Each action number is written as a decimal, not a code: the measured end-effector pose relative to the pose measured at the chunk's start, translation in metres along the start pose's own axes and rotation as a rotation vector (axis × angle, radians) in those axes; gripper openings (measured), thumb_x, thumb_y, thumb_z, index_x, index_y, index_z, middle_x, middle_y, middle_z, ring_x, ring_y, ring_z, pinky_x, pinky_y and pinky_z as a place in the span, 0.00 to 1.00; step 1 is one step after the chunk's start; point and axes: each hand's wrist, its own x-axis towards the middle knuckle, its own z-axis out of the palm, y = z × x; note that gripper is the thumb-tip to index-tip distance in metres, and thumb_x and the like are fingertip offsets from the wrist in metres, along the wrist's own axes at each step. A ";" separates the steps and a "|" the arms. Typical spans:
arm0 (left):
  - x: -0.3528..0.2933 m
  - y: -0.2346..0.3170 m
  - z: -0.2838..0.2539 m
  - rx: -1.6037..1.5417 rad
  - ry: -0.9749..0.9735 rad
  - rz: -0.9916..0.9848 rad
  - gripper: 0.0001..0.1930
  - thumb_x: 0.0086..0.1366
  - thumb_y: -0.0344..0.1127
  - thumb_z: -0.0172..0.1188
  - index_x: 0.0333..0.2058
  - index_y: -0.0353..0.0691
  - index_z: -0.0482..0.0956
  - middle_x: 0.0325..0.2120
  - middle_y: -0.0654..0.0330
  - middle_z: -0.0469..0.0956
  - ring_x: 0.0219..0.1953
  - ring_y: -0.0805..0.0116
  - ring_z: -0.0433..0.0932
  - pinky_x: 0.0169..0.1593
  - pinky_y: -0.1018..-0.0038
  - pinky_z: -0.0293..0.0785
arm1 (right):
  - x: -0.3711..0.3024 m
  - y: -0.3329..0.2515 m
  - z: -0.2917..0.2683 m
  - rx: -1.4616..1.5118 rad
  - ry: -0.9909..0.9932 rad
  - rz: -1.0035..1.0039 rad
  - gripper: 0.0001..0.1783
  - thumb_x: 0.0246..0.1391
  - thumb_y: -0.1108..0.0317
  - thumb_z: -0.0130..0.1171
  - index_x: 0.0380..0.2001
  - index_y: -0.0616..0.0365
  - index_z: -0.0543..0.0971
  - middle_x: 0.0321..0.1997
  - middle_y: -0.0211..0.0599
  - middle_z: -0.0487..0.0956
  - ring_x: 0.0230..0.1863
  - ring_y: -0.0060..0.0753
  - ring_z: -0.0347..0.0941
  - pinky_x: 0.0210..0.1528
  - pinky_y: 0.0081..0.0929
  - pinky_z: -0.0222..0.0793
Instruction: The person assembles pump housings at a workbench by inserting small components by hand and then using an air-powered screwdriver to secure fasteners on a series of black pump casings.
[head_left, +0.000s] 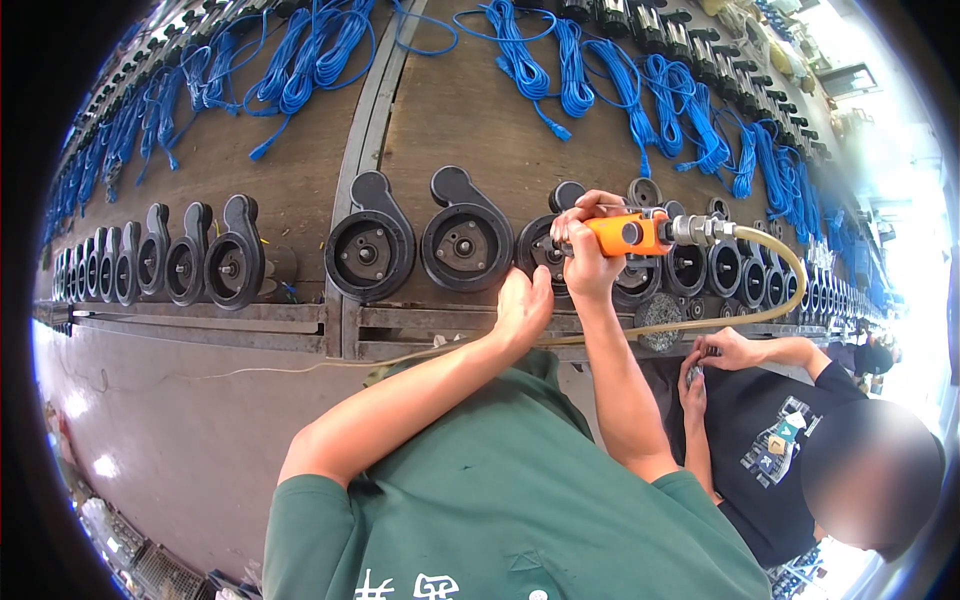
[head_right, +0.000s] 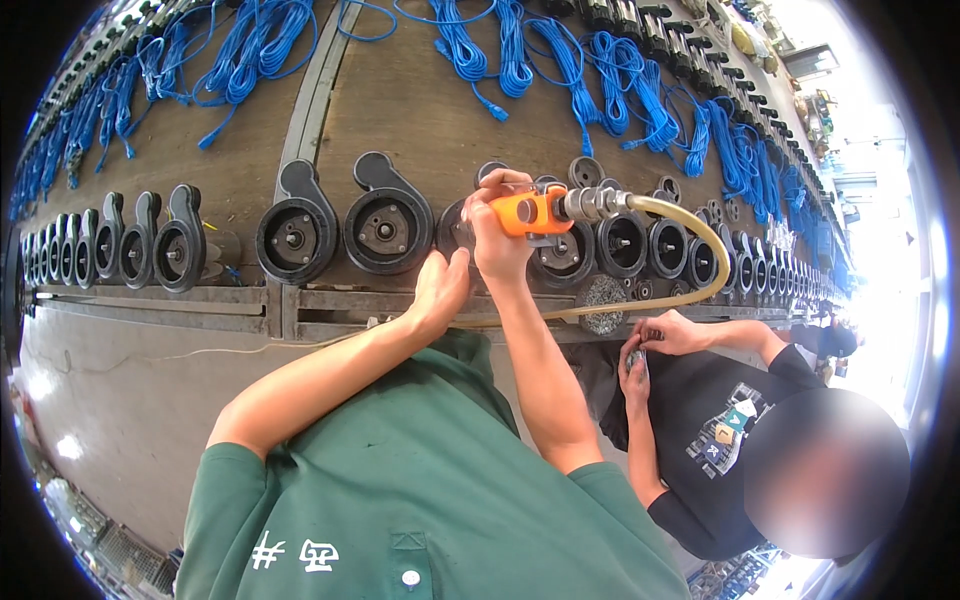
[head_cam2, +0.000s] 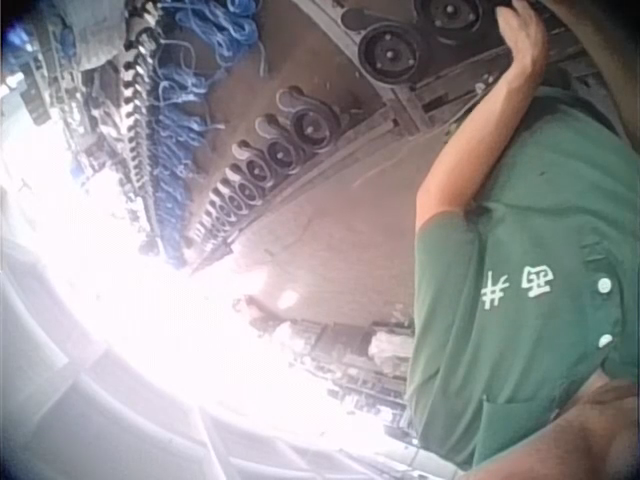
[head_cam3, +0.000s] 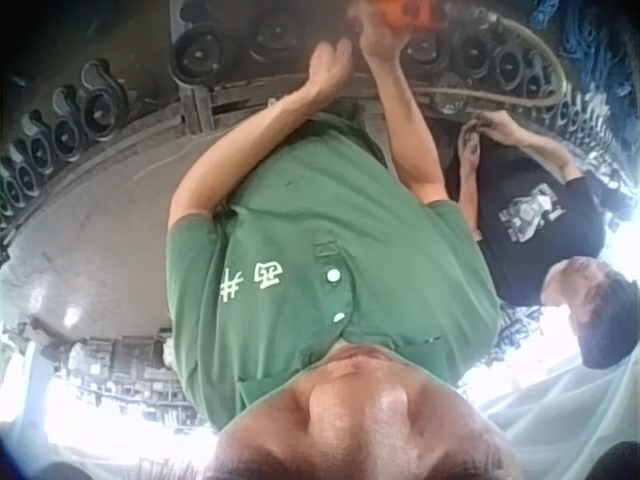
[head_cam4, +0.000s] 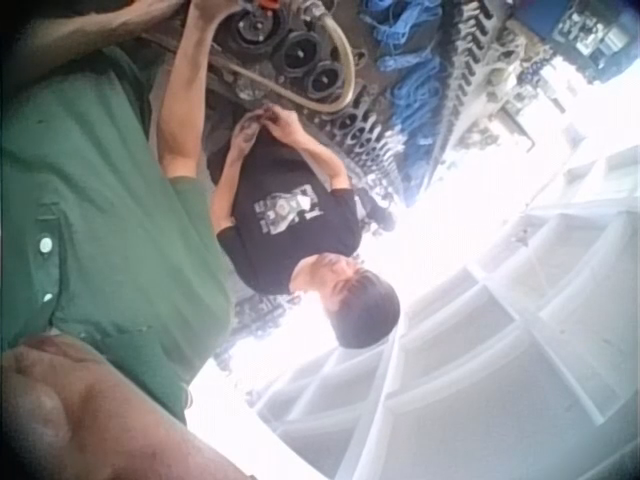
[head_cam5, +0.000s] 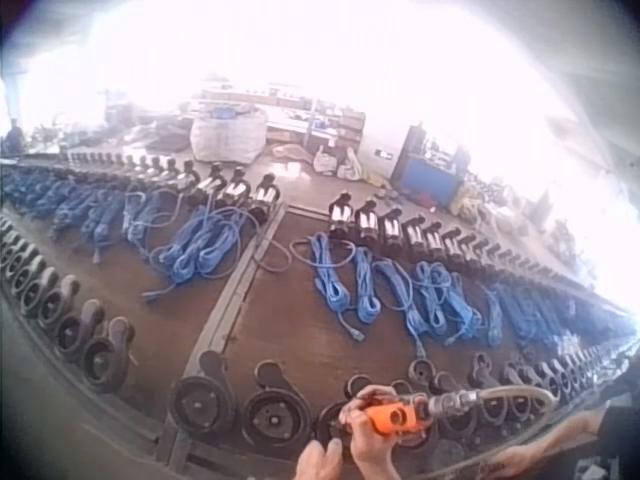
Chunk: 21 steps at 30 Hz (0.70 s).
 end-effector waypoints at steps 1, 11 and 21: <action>-0.003 0.003 -0.002 0.015 -0.011 -0.010 0.24 0.67 0.43 0.51 0.34 0.18 0.75 0.25 0.41 0.78 0.29 0.52 0.80 0.34 0.59 0.74 | -0.001 -0.002 0.001 -0.009 0.002 0.007 0.13 0.53 0.80 0.49 0.43 0.63 0.67 0.25 0.34 0.72 0.25 0.24 0.67 0.34 0.27 0.71; -0.022 0.034 -0.016 0.017 -0.031 -0.040 0.26 0.66 0.44 0.50 0.34 0.16 0.74 0.27 0.32 0.77 0.33 0.41 0.80 0.39 0.55 0.74 | -0.002 -0.007 0.002 -0.032 -0.016 0.045 0.13 0.53 0.80 0.50 0.43 0.62 0.67 0.27 0.35 0.72 0.26 0.25 0.68 0.35 0.27 0.71; -0.014 0.017 -0.005 -0.036 0.006 -0.062 0.27 0.65 0.47 0.51 0.29 0.20 0.75 0.28 0.28 0.77 0.35 0.35 0.81 0.41 0.53 0.76 | -0.010 -0.009 0.008 -0.136 -0.132 0.058 0.15 0.52 0.78 0.52 0.44 0.60 0.67 0.30 0.34 0.72 0.29 0.24 0.69 0.37 0.26 0.71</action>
